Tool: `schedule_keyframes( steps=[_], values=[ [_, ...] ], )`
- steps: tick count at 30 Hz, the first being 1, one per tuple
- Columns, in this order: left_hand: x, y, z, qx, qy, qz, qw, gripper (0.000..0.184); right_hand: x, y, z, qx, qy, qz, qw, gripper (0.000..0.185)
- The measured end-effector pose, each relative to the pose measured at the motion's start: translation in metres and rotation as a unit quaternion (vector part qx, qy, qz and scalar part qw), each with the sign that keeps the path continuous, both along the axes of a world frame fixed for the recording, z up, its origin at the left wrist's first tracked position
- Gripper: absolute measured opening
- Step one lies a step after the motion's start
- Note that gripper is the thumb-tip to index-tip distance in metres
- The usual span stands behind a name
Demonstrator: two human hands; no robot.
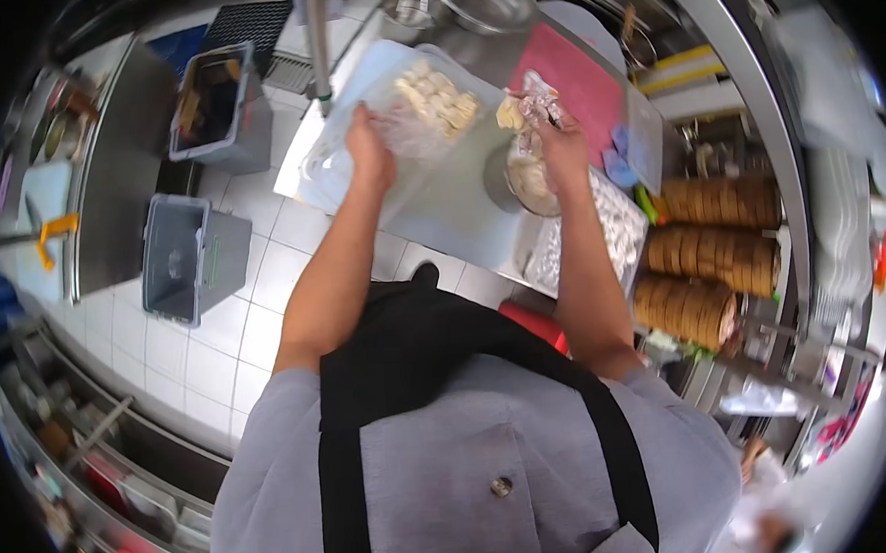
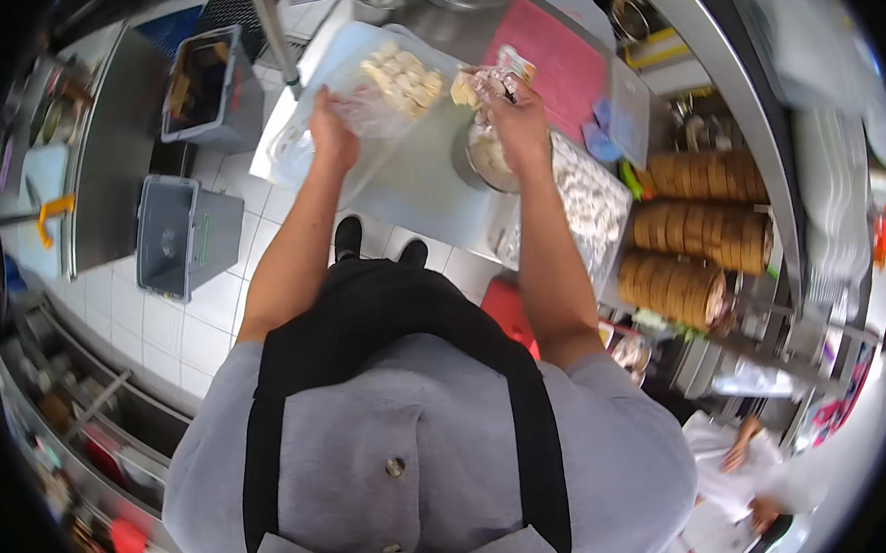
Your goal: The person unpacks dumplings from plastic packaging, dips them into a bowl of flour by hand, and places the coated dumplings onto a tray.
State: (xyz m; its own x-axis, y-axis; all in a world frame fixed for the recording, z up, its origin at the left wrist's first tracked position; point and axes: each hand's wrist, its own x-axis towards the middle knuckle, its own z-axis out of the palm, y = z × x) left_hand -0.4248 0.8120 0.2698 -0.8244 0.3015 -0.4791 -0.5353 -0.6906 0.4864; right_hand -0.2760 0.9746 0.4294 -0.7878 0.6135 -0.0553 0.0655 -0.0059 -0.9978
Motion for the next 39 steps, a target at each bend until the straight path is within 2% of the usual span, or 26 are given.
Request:
schedule_keyframes(
  steps=[1,3,4,6,8,10,11,12,14,15,16,17,19,20,21,24,26,27,28,29,31,33,35,36,38,39],
  values=[
    [0.01,-0.008,0.034,0.009,-0.006,-0.018,1.0,0.031,0.018,0.015,0.002,0.0,0.002,-0.021,1.0,0.018],
    [0.007,-0.008,0.009,-0.101,0.049,-0.031,0.993,0.035,0.046,0.036,-0.002,0.103,-0.159,0.071,0.979,0.021],
    [0.01,-0.008,0.015,-0.1,0.055,-0.043,0.993,0.035,0.056,0.041,-0.008,0.241,-0.151,0.09,0.955,0.029],
    [0.02,-0.016,0.034,-0.106,0.054,-0.098,0.988,0.041,0.064,0.049,-0.026,0.257,-0.174,0.09,0.946,0.033],
    [0.019,-0.018,0.027,-0.112,0.056,-0.104,0.987,0.04,0.067,0.051,-0.04,0.31,-0.219,0.068,0.923,0.038],
    [0.021,-0.019,0.034,-0.119,0.06,-0.113,0.985,0.039,0.074,0.049,-0.028,0.315,-0.216,0.072,0.921,0.038],
    [0.027,-0.025,0.055,-0.201,0.079,-0.115,0.97,0.038,0.078,0.047,-0.021,0.325,-0.216,0.088,0.917,0.038],
    [0.033,-0.028,0.068,-0.28,0.1,-0.116,0.948,0.038,0.081,0.055,-0.025,0.329,-0.257,0.08,0.905,0.046],
    [0.029,-0.039,0.046,-0.367,0.219,-0.086,0.9,0.037,0.084,0.054,-0.014,0.352,-0.244,0.06,0.902,0.051],
    [0.035,-0.044,0.054,-0.442,0.32,-0.04,0.837,0.037,0.084,0.055,-0.01,0.38,-0.232,0.055,0.894,0.055],
    [0.053,-0.046,0.079,-0.514,0.422,0.021,0.747,0.037,0.083,0.062,-0.026,0.403,-0.237,0.054,0.882,0.064],
    [0.068,-0.044,0.096,-0.463,0.477,0.063,0.745,0.034,0.077,0.061,-0.036,0.439,-0.251,0.072,0.86,0.067],
    [0.089,-0.038,0.112,-0.401,0.485,-0.084,0.772,0.029,0.067,0.055,-0.056,0.484,-0.281,0.101,0.822,0.073],
    [0.095,-0.029,0.112,-0.384,0.491,-0.194,0.757,0.027,0.064,0.054,-0.061,0.495,-0.298,0.107,0.809,0.075],
    [0.101,-0.015,0.109,-0.358,0.501,-0.304,0.727,0.025,0.06,0.047,-0.046,0.503,-0.349,0.169,0.773,0.072],
    [0.112,0.022,0.083,-0.299,0.44,-0.421,0.734,0.03,0.063,0.033,-0.014,0.424,-0.435,0.145,0.781,0.051],
    [0.104,0.041,0.067,-0.306,0.4,-0.478,0.719,0.036,0.07,0.025,-0.009,0.512,-0.457,0.125,0.716,0.046],
    [0.106,0.047,0.07,-0.304,0.381,-0.491,0.723,0.036,0.079,0.024,-0.004,0.529,-0.405,0.156,0.729,0.044],
    [0.107,0.054,0.077,-0.326,0.357,-0.506,0.714,0.037,0.076,0.03,-0.026,0.528,-0.396,0.179,0.729,0.043],
    [0.106,0.059,0.078,-0.338,0.349,-0.512,0.709,0.033,0.067,0.032,-0.045,0.519,-0.407,0.141,0.738,0.043],
    [0.078,0.066,0.042,-0.271,0.325,-0.548,0.722,0.028,0.056,0.033,-0.062,0.485,-0.432,0.119,0.751,0.046],
    [0.098,0.059,0.078,-0.306,0.323,-0.52,0.729,0.021,0.064,0.016,-0.023,0.433,-0.48,0.122,0.753,0.046],
    [0.097,0.06,0.081,-0.305,0.29,-0.519,0.744,0.017,0.052,0.016,-0.039,0.531,-0.472,0.103,0.696,0.046],
    [0.09,0.061,0.074,-0.299,0.293,-0.53,0.738,0.017,0.056,0.016,-0.04,0.525,-0.481,0.094,0.696,0.046],
    [0.08,0.066,0.06,-0.249,0.298,-0.548,0.741,0.016,0.063,0.015,-0.039,0.474,-0.425,0.103,0.764,0.047],
    [0.078,0.067,0.056,-0.243,0.296,-0.551,0.742,0.016,0.063,0.015,-0.038,0.475,-0.431,0.102,0.761,0.047]
  ],
)
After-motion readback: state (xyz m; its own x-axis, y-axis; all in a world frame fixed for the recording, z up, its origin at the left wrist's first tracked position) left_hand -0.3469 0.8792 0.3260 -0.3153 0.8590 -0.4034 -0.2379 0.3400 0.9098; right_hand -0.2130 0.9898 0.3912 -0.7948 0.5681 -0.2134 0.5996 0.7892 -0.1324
